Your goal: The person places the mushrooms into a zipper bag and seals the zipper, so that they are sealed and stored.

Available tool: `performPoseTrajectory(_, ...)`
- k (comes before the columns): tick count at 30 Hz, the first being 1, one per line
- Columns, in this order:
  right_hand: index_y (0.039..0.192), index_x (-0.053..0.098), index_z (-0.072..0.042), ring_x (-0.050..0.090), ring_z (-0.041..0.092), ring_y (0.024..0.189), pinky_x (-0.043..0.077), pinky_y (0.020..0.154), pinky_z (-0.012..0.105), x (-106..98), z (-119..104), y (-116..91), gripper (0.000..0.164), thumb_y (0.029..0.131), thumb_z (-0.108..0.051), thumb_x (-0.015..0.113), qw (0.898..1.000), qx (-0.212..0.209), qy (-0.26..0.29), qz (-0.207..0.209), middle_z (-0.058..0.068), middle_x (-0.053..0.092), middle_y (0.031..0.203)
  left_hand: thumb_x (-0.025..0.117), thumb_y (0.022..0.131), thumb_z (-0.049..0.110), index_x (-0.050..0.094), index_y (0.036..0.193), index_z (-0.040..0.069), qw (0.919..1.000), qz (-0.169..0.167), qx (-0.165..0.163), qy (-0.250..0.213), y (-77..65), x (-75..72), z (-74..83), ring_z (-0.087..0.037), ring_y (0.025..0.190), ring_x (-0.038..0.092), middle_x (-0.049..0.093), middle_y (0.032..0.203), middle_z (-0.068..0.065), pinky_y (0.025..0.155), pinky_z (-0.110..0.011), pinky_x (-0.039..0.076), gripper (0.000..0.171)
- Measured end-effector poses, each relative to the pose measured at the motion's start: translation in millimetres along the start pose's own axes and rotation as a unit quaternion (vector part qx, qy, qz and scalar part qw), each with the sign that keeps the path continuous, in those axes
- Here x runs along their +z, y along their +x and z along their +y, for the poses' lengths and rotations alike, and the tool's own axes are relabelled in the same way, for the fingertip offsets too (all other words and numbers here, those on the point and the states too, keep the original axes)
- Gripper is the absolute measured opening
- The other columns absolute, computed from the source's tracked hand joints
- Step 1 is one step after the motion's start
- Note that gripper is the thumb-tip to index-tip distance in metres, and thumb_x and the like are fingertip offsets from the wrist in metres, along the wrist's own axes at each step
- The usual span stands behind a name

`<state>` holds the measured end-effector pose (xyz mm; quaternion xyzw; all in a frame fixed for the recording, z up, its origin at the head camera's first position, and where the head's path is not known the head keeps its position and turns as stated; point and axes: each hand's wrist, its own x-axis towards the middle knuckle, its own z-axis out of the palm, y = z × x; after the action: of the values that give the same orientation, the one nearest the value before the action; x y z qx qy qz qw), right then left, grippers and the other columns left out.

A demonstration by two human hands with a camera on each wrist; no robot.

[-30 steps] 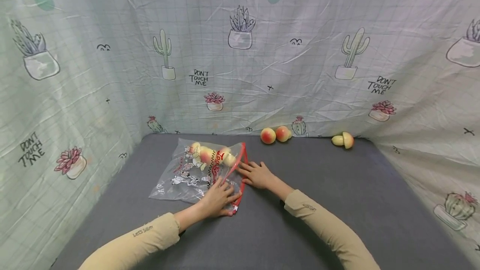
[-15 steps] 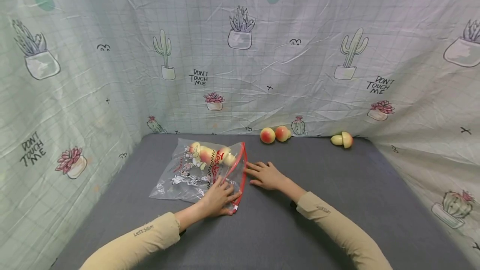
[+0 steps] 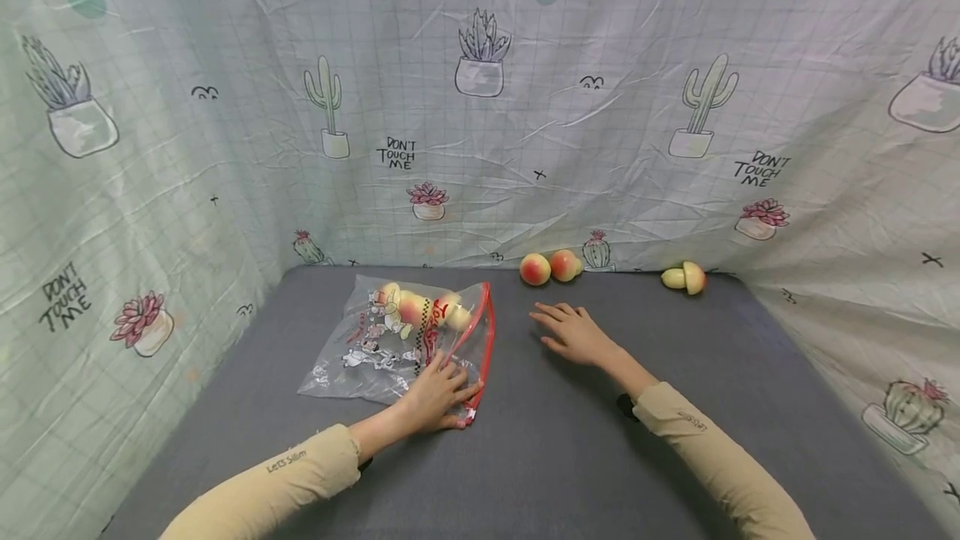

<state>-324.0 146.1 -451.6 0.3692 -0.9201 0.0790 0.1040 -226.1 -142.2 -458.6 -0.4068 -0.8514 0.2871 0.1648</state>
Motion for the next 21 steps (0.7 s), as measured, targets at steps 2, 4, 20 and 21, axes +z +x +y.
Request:
performPoseTrajectory(2,0.132,0.043,-0.015,0.041,0.028,0.119,0.036,0.084,0.049,-0.5,6.6,-5.2,0.050,0.085,-0.024,0.057,1.000,0.013,-0.007,0.002,0.008,0.041,0.138,0.035,0.076,0.070,0.042,0.131,0.035,1.0000,0.003,-0.001,0.000,-0.1,0.4,0.0,-0.014,0.101,0.049,0.055,0.115,0.006,0.094,-0.042,0.033,0.065)
performPoseTrajectory(4,0.132,0.044,-0.014,0.041,0.028,0.119,0.036,0.083,0.049,-0.7,13.0,-10.2,0.049,0.085,-0.024,0.057,1.000,0.027,-0.012,0.005,0.008,0.041,0.138,0.035,0.076,0.070,0.042,0.131,0.036,1.0000,0.003,-0.002,-0.001,-0.2,0.7,0.1,-0.015,0.102,0.049,0.055,0.115,0.006,0.095,-0.042,0.033,0.064)
performPoseTrajectory(20,0.123,0.052,-0.006,0.047,0.032,0.109,0.037,0.075,0.048,-7.9,77.0,-44.3,0.042,0.083,-0.017,0.058,0.990,0.129,-0.050,0.039,0.016,0.051,0.126,0.035,0.078,0.069,0.041,0.131,0.036,1.0000,-0.005,-0.004,0.003,0.1,-1.0,0.3,-0.014,0.103,0.049,0.054,0.116,0.006,0.095,-0.041,0.033,0.063)
performPoseTrajectory(21,0.123,0.052,-0.006,0.047,0.033,0.110,0.037,0.076,0.049,-8.8,81.6,-45.9,0.041,0.084,-0.017,0.058,0.988,0.139,-0.054,0.036,0.016,0.051,0.126,0.035,0.077,0.069,0.041,0.131,0.036,1.0000,-0.004,-0.004,0.003,0.1,-1.1,0.5,-0.014,0.103,0.049,0.054,0.116,0.006,0.095,-0.041,0.033,0.063)
